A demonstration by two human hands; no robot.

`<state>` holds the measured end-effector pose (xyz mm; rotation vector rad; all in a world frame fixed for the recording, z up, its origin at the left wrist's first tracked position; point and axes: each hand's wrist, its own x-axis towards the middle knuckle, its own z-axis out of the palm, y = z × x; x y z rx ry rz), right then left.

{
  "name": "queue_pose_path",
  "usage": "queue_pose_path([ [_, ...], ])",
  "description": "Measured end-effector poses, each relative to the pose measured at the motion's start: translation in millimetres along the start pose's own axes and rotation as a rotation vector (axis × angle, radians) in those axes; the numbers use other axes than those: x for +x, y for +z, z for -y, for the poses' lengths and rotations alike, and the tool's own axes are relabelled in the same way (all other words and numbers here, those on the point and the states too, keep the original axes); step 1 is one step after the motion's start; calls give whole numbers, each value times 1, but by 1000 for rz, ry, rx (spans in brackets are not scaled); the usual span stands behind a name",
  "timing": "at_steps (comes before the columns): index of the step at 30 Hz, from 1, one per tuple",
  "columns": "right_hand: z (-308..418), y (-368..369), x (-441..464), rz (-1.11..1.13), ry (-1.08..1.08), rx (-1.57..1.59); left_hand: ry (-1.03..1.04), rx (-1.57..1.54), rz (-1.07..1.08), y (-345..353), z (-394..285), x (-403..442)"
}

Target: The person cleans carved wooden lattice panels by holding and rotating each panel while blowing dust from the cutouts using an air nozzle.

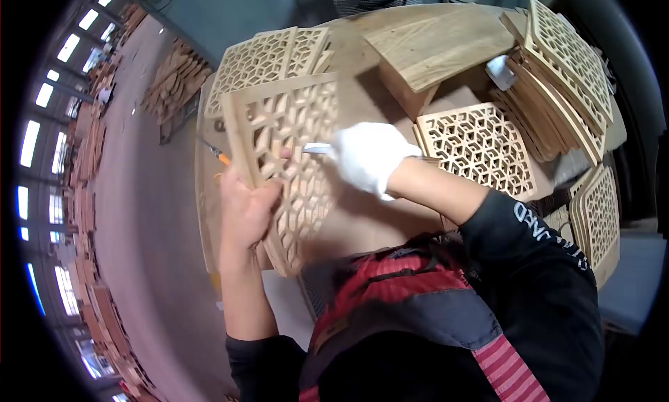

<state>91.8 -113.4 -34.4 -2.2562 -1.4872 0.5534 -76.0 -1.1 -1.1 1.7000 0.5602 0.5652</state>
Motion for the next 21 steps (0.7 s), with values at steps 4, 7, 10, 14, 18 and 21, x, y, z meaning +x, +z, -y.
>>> queue_pose_path([
  [4, 6, -14, -2, 96, 6, 64, -134, -3, 34, -11, -4, 11],
  [7, 0, -11, -9, 128, 31, 151, -45, 56, 49, 1, -4, 7],
  [10, -14, -10, -8, 143, 76, 193, -108, 5, 103, 13, -12, 3],
  [14, -20, 26, -11, -292, -43, -50, -108, 73, 79, 19, -18, 1],
  [18, -12, 24, -11, -52, 32, 240, -26, 76, 111, 11, -8, 0],
  [21, -13, -12, -16, 178, 0, 125, 4, 155, 145, 18, -15, -5],
])
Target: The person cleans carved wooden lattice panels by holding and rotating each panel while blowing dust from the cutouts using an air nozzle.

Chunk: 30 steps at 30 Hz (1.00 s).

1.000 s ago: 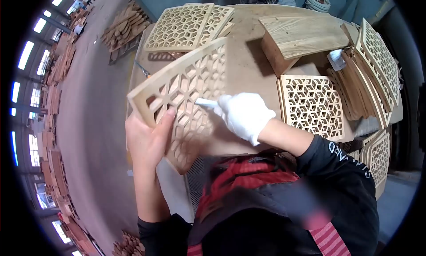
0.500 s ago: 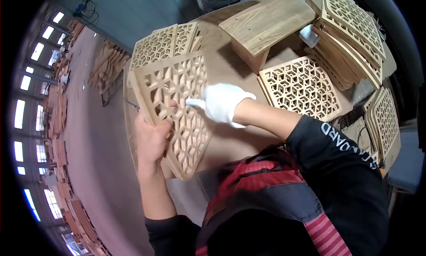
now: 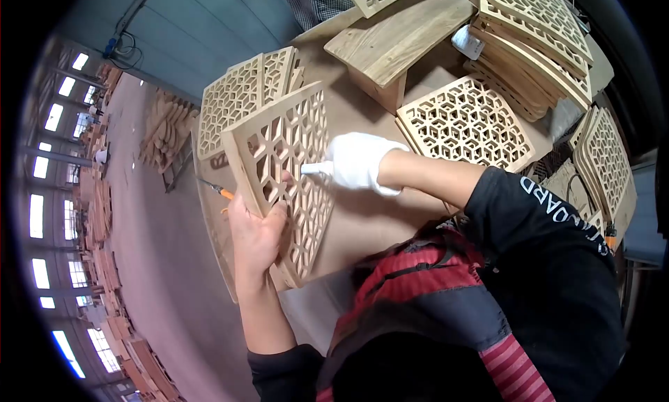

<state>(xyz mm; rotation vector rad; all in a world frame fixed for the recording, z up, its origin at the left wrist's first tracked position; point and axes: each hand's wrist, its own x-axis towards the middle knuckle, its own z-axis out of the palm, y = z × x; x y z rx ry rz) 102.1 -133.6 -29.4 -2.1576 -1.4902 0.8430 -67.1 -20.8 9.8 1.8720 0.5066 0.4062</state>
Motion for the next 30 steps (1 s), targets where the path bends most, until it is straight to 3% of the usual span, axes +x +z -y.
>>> queue_pose_path([
  [2, 1, 15, -5, -256, 22, -71, -58, -45, -22, 2, 0, 0],
  [4, -5, 34, 0, -311, -20, -79, -143, -76, -29, -5, -4, -1],
  [6, 2, 45, -1, -318, -100, -13, -85, -52, -13, -16, 10, 0],
  [8, 4, 27, -2, 28, 18, 113, -100, -50, -43, -26, 15, -4],
  [9, -5, 26, -13, -87, -35, 180, -38, -54, -19, -33, 21, -4],
  [11, -20, 22, -29, 85, 59, -11, -53, -167, -90, -44, 30, -2],
  [13, -64, 54, -28, -29, 64, 102, -92, -308, -146, -55, 39, -4],
  [14, -68, 53, -35, -118, 169, 218, -91, -360, -166, -58, 42, -4],
  [15, -95, 72, -29, -285, 77, 199, -91, -412, -185, -60, 43, -5],
  [18, -108, 77, -32, -534, 156, 357, -128, -543, -171, -77, 56, -6],
  [20, -111, 73, -36, -579, 340, 544, -176, -735, -163, -80, 54, -5],
  [21, -112, 71, -38, -593, 313, 713, -204, -849, -154, -83, 54, -5],
  [22, -126, 74, -36, -641, 250, 601, -244, -913, -136, -89, 56, -6],
  [24, -137, 69, -34, -614, 214, 599, -368, -1092, -118, -97, 60, -1],
  [25, -133, 69, -37, -635, 101, 755, -395, -1083, -118, -99, 63, 1],
  [28, -116, 59, -39, -471, 113, 1186, -440, -1129, -51, -95, 68, 6],
  [29, -119, 60, -41, -450, 78, 1130, -456, -1167, -102, -89, 67, 8],
  [30, -110, 52, -44, -374, 185, 1220, -487, -1196, -80, -88, 69, 8],
])
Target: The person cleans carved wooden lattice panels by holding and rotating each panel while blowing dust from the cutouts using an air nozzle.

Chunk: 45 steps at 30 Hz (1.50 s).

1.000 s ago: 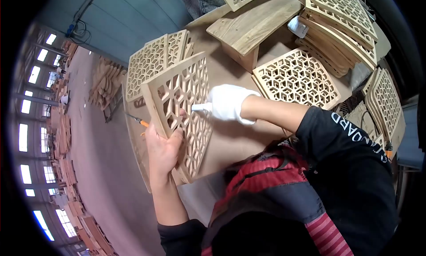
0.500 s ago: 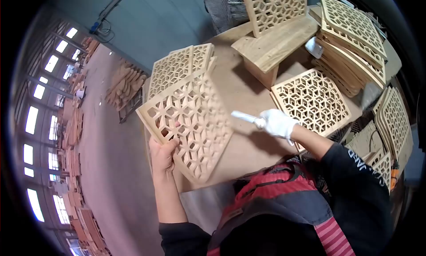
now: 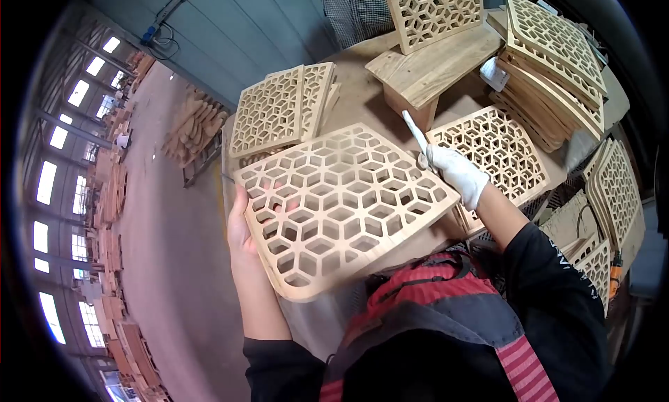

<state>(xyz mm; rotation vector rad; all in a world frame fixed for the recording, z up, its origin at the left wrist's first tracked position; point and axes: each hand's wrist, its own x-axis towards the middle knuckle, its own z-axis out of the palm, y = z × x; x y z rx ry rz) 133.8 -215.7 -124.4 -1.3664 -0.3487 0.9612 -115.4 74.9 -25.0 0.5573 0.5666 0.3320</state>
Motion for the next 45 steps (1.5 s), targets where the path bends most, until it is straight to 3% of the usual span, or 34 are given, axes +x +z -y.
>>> queue_pose_path([
  [2, 15, 10, -11, 5, 74, 326, -81, -48, 17, -3, 1, 5],
  [4, 9, 5, -4, -1, -25, 171, -115, -46, -9, -3, 4, 7],
  [10, 8, 2, 0, -50, -6, 219, -140, 30, -71, -19, 11, 17],
  [14, 10, 6, -4, -23, 88, 305, -167, 10, -88, -12, 13, 13],
  [22, 7, 7, 2, -66, 169, 187, -139, 60, -151, -5, 21, 12],
  [31, 6, 9, 16, -68, 302, 549, -153, 41, -140, -6, 16, 12],
  [34, 15, 10, 13, 19, 210, 503, -141, -3, -146, -29, 9, 23],
  [36, 9, 7, 20, 75, 126, 446, -13, 49, -229, -53, 5, 34],
  [40, 11, -1, 45, 199, 328, 577, 1, -70, -311, -52, 4, 35],
  [41, 7, 3, 47, 114, 320, 799, -14, -195, -242, -42, 9, 30],
  [42, 5, 4, 52, 149, 351, 787, -68, -299, -249, -34, 8, 28],
  [45, 7, 10, 61, 134, 354, 622, -15, -198, -294, -36, 20, 29],
])
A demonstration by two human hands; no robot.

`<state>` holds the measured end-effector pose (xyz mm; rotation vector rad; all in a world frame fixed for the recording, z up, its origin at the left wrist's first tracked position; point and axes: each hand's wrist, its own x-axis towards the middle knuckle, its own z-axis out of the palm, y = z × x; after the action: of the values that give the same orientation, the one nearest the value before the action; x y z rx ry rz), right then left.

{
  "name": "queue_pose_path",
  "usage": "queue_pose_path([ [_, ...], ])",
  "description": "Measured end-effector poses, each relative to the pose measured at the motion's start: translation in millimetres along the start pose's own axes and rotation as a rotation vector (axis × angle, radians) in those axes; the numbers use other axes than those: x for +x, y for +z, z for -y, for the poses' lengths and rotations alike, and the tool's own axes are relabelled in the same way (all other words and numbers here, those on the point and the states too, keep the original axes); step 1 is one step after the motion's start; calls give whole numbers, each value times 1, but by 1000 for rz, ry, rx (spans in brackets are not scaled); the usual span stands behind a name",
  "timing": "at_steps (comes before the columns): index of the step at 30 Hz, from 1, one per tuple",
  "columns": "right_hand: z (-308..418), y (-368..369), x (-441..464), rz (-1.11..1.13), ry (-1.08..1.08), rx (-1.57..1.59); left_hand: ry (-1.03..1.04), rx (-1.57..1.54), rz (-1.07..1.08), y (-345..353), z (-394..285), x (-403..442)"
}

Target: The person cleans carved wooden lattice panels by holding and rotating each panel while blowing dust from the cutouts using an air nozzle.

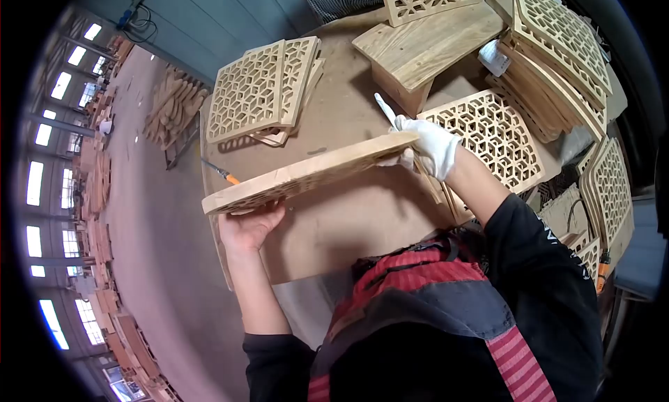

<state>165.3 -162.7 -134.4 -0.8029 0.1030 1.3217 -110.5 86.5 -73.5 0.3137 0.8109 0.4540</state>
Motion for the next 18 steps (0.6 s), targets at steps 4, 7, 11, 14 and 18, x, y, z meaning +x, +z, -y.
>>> queue_pose_path([
  [4, 7, 33, -2, 37, 27, 62, -46, -91, -105, 2, 16, -16],
  [7, 0, 39, 14, 33, -16, 111, -49, -103, -150, -14, 24, -13],
  [11, -3, 46, 17, -13, -60, 82, -9, -91, -256, -33, 33, -7],
  [14, -8, 48, 17, 19, -167, -159, 39, -103, -261, -39, 40, -3],
  [18, -1, 54, 8, 49, -124, -343, 42, -172, -278, -44, 42, -1],
])
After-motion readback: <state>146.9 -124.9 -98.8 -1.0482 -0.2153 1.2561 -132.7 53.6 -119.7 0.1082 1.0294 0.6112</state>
